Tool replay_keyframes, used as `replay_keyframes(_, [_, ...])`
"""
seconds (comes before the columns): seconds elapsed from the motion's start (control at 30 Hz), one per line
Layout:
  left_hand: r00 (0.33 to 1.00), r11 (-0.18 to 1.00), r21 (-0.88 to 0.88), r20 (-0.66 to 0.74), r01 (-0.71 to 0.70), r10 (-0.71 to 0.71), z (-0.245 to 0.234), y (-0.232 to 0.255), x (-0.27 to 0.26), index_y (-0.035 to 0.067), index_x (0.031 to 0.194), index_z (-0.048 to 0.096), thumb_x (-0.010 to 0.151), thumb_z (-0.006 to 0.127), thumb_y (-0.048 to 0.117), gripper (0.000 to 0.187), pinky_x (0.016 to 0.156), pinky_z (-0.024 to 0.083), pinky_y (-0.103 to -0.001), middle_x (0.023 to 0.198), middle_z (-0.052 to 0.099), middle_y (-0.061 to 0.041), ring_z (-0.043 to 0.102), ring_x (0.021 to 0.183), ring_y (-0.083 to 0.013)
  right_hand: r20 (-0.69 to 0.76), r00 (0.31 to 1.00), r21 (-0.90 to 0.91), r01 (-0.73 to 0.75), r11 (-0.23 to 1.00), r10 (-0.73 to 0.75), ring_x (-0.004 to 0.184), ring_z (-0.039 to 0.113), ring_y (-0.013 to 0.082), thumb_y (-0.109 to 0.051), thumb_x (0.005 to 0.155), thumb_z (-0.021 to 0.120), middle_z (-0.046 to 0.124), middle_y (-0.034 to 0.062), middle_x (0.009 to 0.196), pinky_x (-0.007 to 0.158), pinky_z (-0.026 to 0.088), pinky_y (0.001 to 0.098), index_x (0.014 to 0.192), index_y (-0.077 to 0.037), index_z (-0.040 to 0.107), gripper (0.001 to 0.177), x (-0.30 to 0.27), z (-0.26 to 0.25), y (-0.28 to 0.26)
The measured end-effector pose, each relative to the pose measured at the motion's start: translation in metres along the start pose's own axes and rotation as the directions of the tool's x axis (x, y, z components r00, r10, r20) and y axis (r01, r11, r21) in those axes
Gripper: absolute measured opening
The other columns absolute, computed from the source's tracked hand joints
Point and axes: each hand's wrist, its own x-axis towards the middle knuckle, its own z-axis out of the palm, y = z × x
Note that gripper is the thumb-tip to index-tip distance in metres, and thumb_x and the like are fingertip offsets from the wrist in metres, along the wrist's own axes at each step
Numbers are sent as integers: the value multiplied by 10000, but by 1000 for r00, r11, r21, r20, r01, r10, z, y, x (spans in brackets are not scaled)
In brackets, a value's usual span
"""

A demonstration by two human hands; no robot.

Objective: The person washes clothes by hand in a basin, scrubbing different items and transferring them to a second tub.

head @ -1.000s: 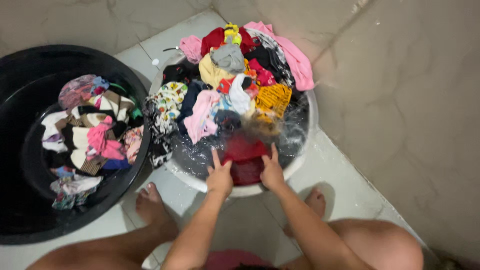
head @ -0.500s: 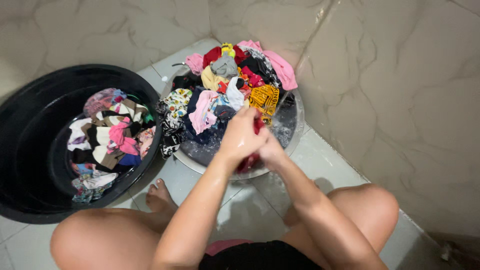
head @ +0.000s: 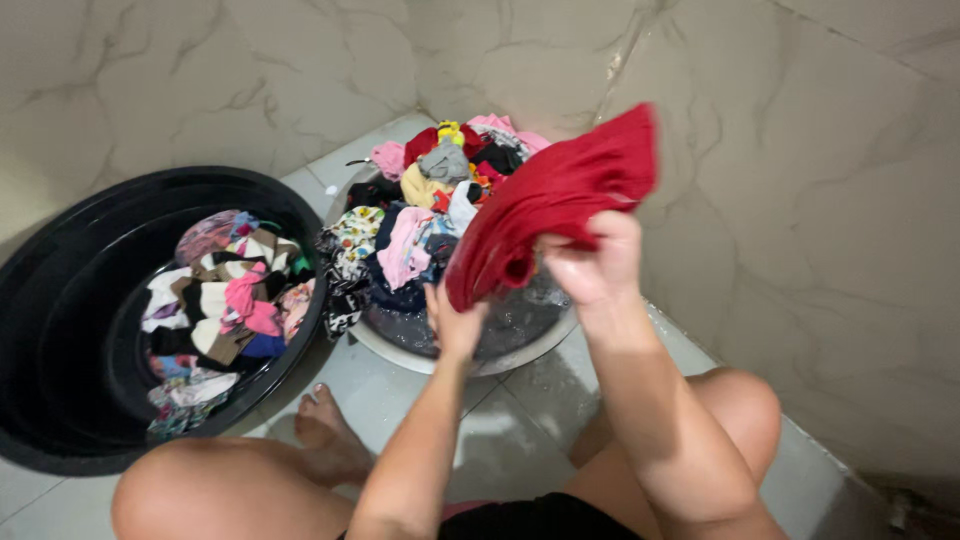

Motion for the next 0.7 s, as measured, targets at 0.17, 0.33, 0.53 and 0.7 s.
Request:
replay_keyframes(0.17, [898, 245, -870, 381, 429, -220, -23, 22, 69, 133, 1265, 655, 976, 656, 287, 328, 682, 518, -420, 1052, 718, -71, 668, 826, -240, -158, 971, -215, 144, 966, -180, 1040, 679, 273, 49, 759, 527, 683, 134, 1152, 887, 589, 401, 1255, 20, 564, 499, -27, -48, -55])
replay_keyframes(0.33, [842, 8, -885, 440, 466, -311, -49, 56, 86, 137, 1174, 660, 954, 628, 280, 264, 791, 614, -418, 1081, 749, -36, 735, 939, -201, -866, 481, -495, -788, 366, -135, 1047, 611, 522, -88, 820, 638, 638, 300, 1264, 873, 485, 625, 1327, -104, 577, 510, -61, -146, -49])
replay_keyframes(0.53, [899, 6, -904, 425, 428, -107, -2, 93, 28, 103, 1196, 634, 997, 652, 251, 249, 808, 584, -416, 1072, 715, -68, 701, 927, -228, -942, 299, -74, -628, 775, 152, 1430, 306, 680, -794, 790, 545, 78, 287, 1680, 1036, 270, 858, 1639, -290, 98, 1084, -58, -145, 13])
replay_keyframes(0.7, [787, -122, -800, 600, 588, -142, -6, 108, -1, 77, 1253, 641, 991, 618, 293, 340, 912, 591, -426, 1168, 738, -79, 722, 1031, -240, -738, 634, -220, -549, 807, 230, 1337, 506, 403, -759, 780, 462, 479, 120, 1548, 1043, 410, 659, 1504, -191, 467, 921, -58, -165, 31])
